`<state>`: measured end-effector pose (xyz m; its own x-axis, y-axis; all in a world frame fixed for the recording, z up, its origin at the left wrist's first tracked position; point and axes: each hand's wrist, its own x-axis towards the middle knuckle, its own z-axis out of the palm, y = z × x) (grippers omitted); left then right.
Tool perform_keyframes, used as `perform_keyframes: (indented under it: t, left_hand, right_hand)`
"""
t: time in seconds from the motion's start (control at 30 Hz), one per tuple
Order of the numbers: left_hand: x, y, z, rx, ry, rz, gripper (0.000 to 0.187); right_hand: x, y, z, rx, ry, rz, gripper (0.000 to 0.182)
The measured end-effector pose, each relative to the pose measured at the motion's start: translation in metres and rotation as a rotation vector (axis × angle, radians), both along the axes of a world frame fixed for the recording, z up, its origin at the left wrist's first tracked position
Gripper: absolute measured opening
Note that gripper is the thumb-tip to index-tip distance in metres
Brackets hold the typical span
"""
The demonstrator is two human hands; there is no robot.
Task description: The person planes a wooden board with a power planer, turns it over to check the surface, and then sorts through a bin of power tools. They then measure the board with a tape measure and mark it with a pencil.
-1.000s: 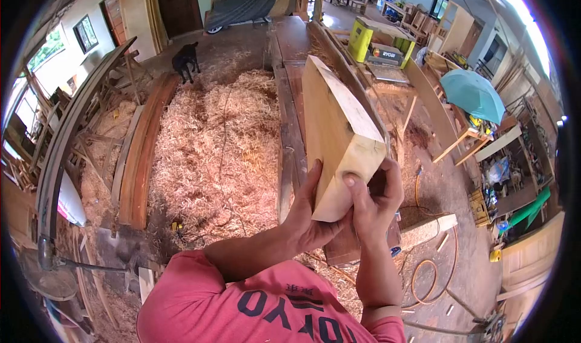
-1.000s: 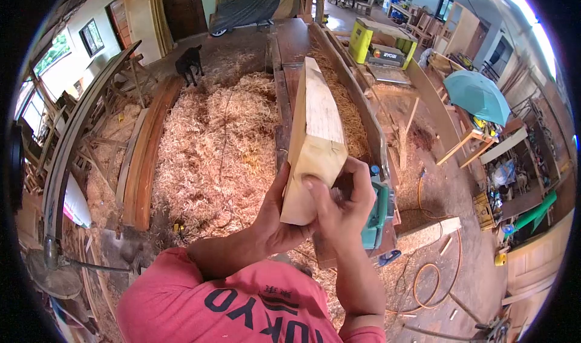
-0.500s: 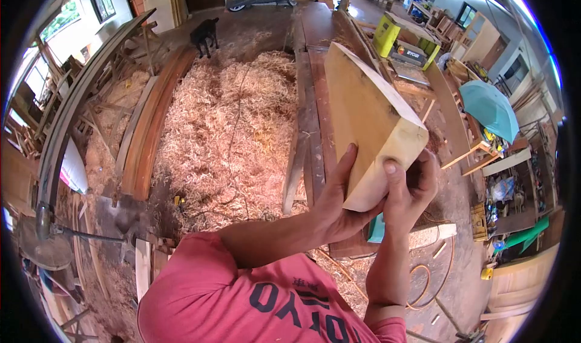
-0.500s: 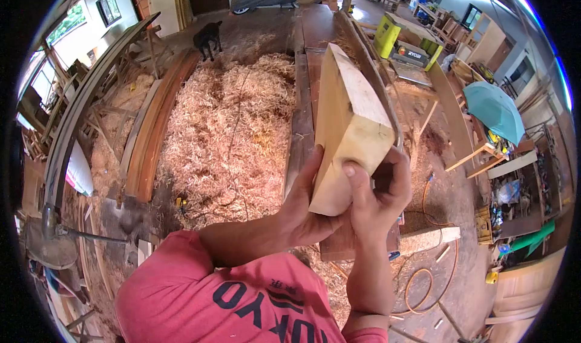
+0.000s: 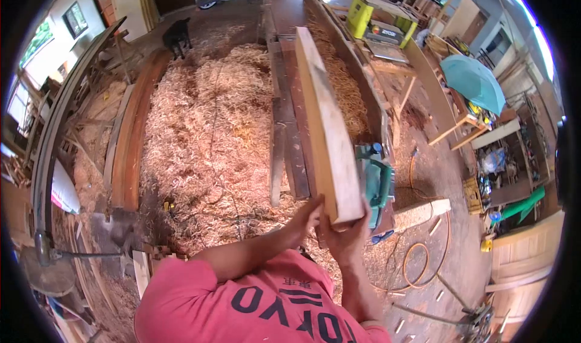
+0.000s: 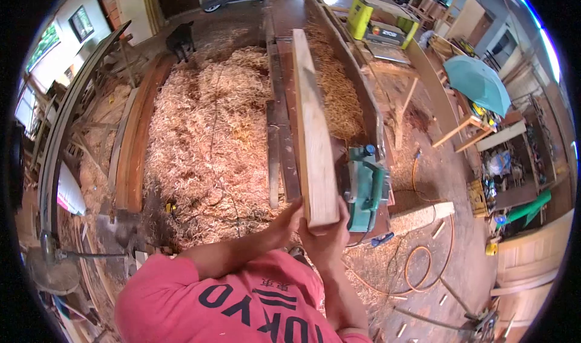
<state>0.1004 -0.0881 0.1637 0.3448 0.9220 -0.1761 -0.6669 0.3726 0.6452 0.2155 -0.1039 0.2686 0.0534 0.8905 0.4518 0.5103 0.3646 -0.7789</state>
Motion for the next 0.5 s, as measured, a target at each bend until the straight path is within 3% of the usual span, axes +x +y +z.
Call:
perform_keyframes:
  t: [0.03, 0.1, 0.13, 0.2, 0.27, 0.37, 0.5]
  left_hand:
    - [-0.012, 0.000, -0.016, -0.078, 0.252, 0.102, 0.078]
    - [-0.019, -0.002, -0.014, -0.190, 0.474, 0.138, 0.075]
    - [-0.017, 0.000, 0.004, -0.219, 0.446, 0.074, 0.075]
    - [-0.002, 0.008, 0.003, -0.138, 0.444, 0.007, 0.092]
    - [0.020, 0.020, -0.028, -0.009, 0.434, 0.022, 0.095]
    - [0.034, 0.030, -0.042, -0.022, 0.433, -0.024, 0.094]
    - [0.035, 0.037, -0.037, -0.007, 0.454, -0.028, 0.095]
  right_hand:
    - [0.013, -0.008, -0.039, -0.062, 0.022, -0.025, 0.083]
    - [0.036, -0.027, -0.087, -0.199, -0.030, -0.091, 0.077]
    - [0.046, -0.034, -0.110, -0.276, -0.004, -0.111, 0.079]
    - [0.061, -0.039, -0.151, -0.418, 0.055, -0.145, 0.083]
    - [0.067, -0.038, -0.159, -0.392, 0.080, -0.124, 0.077]
    - [0.075, -0.043, -0.158, -0.416, 0.032, -0.083, 0.078]
    - [0.137, -0.019, -0.126, -0.540, 0.090, 0.405, 0.072]
